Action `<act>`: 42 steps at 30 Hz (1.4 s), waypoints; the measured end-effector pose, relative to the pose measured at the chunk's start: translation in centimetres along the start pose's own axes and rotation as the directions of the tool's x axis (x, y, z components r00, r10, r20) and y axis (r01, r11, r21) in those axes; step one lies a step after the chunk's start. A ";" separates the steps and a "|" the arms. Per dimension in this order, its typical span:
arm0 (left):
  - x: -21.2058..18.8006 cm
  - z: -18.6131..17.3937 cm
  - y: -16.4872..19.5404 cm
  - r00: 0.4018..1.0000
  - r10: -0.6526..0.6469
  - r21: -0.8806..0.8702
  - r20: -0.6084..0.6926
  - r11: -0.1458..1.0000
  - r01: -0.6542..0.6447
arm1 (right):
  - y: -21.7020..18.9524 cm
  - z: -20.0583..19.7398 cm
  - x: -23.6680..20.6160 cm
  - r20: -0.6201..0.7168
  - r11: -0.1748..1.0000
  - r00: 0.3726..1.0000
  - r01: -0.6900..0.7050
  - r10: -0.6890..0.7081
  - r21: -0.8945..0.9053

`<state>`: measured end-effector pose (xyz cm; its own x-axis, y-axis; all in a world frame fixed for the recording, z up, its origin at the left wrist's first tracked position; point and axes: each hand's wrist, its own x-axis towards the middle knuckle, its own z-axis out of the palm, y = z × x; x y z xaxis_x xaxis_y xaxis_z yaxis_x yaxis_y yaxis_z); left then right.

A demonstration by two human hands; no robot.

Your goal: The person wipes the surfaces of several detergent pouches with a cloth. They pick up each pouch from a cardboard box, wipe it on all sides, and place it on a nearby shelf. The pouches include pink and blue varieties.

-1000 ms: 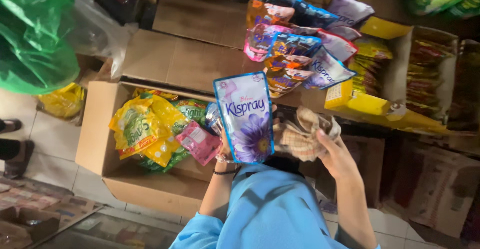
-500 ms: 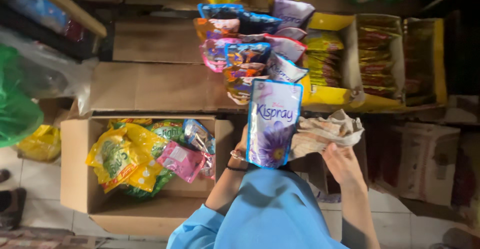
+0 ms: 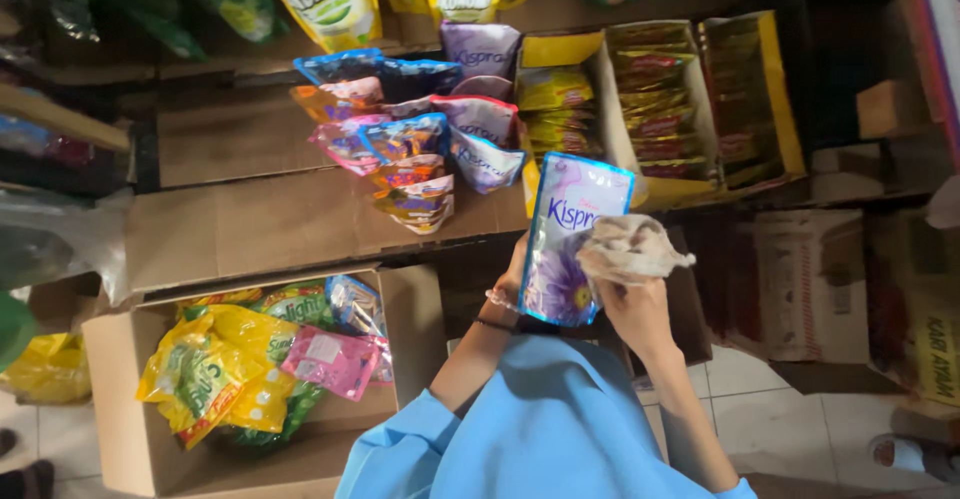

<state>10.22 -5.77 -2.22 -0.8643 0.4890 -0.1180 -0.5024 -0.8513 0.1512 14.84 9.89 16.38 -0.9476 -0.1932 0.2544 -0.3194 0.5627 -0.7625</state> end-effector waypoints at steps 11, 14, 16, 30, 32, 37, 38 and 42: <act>10.7 2.7 1.9 0.986 0.157 0.086 -0.057 0.985 -0.152 | 12.5 -5.9 -0.6 -0.422 0.922 0.874 -0.070 0.241 0.380; 12.6 2.5 2.2 0.979 0.194 0.038 -0.055 0.981 -0.192 | 12.6 -6.0 1.2 -0.465 0.916 0.868 0.033 0.172 0.399; 13.6 2.3 2.8 0.976 0.213 0.119 -0.045 0.971 -0.206 | 12.5 -5.7 2.7 -0.492 0.902 0.861 0.108 0.125 0.418; 15.0 0.2 3.0 0.941 0.326 0.242 -0.086 0.923 -0.298 | 14.4 3.3 10.9 0.217 0.902 0.935 0.335 -0.281 -0.274; 15.2 0.1 3.3 0.935 0.339 0.242 -0.100 0.920 -0.308 | 13.2 2.7 12.9 0.238 0.856 0.900 0.426 -0.367 -0.291; 16.2 0.1 3.5 0.927 0.353 0.244 -0.131 0.917 -0.315 | 13.1 1.4 18.4 0.205 0.850 0.914 0.403 -0.351 -0.339; 16.3 0.0 3.4 0.925 0.353 0.243 -0.143 0.918 -0.313 | 13.4 1.6 19.2 0.167 0.848 0.918 0.397 -0.360 -0.351; 16.6 0.0 3.3 0.922 0.343 0.250 -0.179 0.922 -0.295 | 14.3 2.2 20.7 0.079 0.871 0.940 0.339 -0.333 -0.355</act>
<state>-5.83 -0.44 -3.66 -0.9645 0.1246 -0.2327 -0.2152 -0.8818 0.4197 -9.35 12.16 9.43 -0.7836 -0.4326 0.4459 -0.6008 0.7102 -0.3669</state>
